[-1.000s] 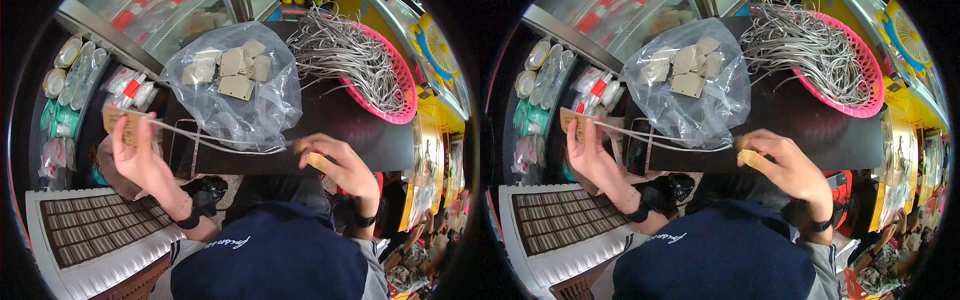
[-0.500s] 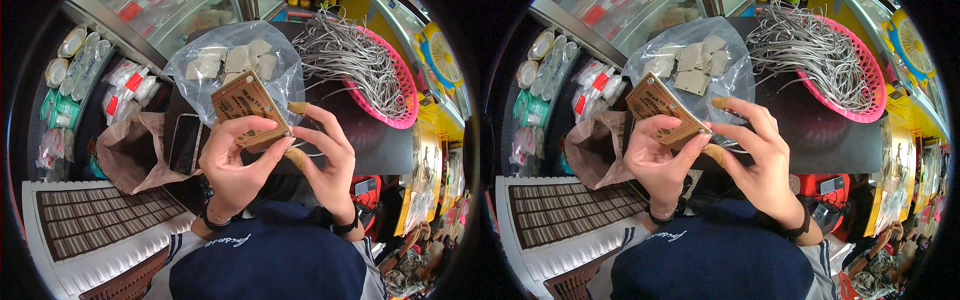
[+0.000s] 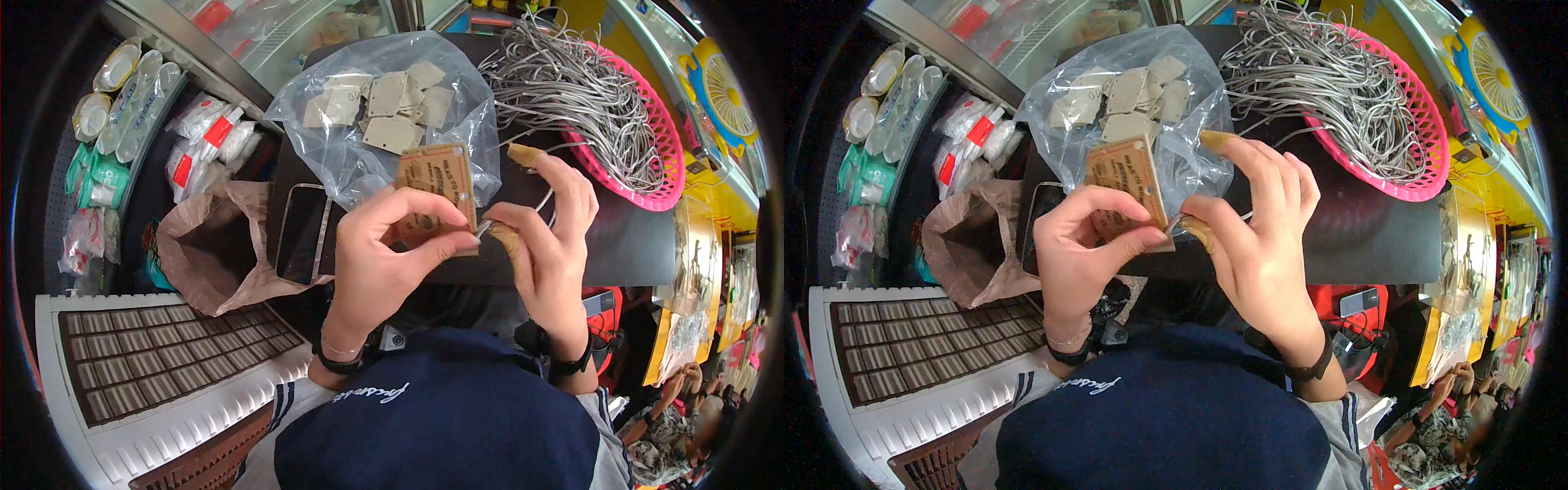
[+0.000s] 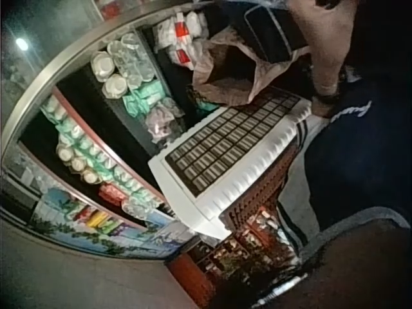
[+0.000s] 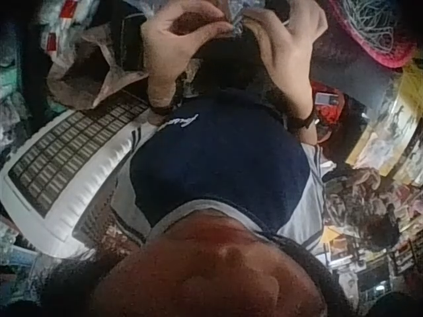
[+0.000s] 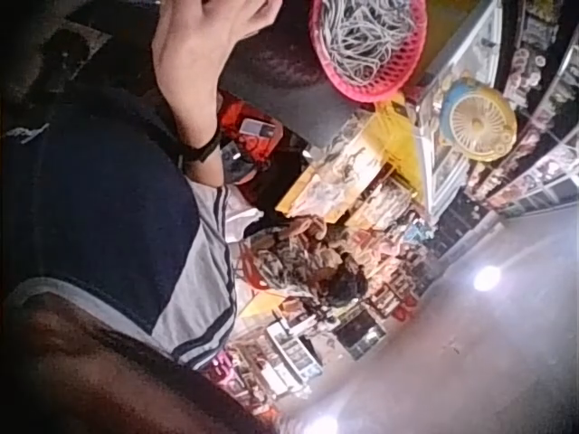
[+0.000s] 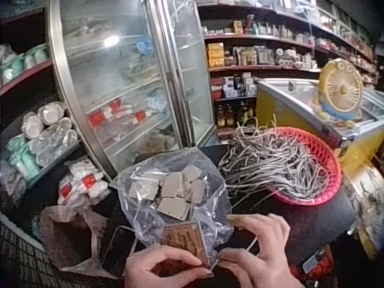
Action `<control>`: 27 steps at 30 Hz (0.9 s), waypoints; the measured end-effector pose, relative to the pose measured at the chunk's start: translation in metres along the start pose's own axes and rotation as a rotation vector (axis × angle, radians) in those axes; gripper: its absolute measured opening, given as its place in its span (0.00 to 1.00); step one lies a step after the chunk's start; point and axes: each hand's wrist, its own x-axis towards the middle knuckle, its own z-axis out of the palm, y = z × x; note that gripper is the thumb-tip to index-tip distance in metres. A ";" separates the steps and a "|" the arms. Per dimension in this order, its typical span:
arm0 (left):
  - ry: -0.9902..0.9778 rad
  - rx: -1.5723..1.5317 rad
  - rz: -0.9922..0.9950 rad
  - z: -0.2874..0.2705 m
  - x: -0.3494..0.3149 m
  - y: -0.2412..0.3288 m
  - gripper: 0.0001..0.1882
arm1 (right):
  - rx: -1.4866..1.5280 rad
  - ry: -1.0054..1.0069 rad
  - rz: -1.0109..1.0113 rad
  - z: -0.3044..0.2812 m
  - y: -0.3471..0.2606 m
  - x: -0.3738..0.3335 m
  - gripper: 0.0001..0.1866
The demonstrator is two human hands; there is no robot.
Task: Threading and tying wires through small synthetic leather or fabric labels/tags.
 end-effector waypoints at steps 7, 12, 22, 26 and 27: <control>-0.107 -0.005 -0.067 0.003 0.003 0.003 0.12 | -0.039 -0.024 -0.093 -0.002 0.003 -0.004 0.11; -0.134 -0.075 -0.044 0.002 0.002 -0.008 0.18 | -0.076 0.025 -0.140 -0.003 0.005 -0.007 0.10; -0.111 -0.151 0.034 -0.014 0.012 -0.012 0.46 | 1.459 0.343 0.699 -0.041 0.045 -0.019 0.18; -0.107 -0.146 -0.014 -0.018 0.009 -0.014 0.44 | 1.799 0.386 0.648 -0.059 0.076 -0.028 0.18; -0.089 -0.156 -0.041 -0.018 0.008 -0.014 0.43 | 1.831 0.507 0.679 -0.063 0.079 -0.029 0.17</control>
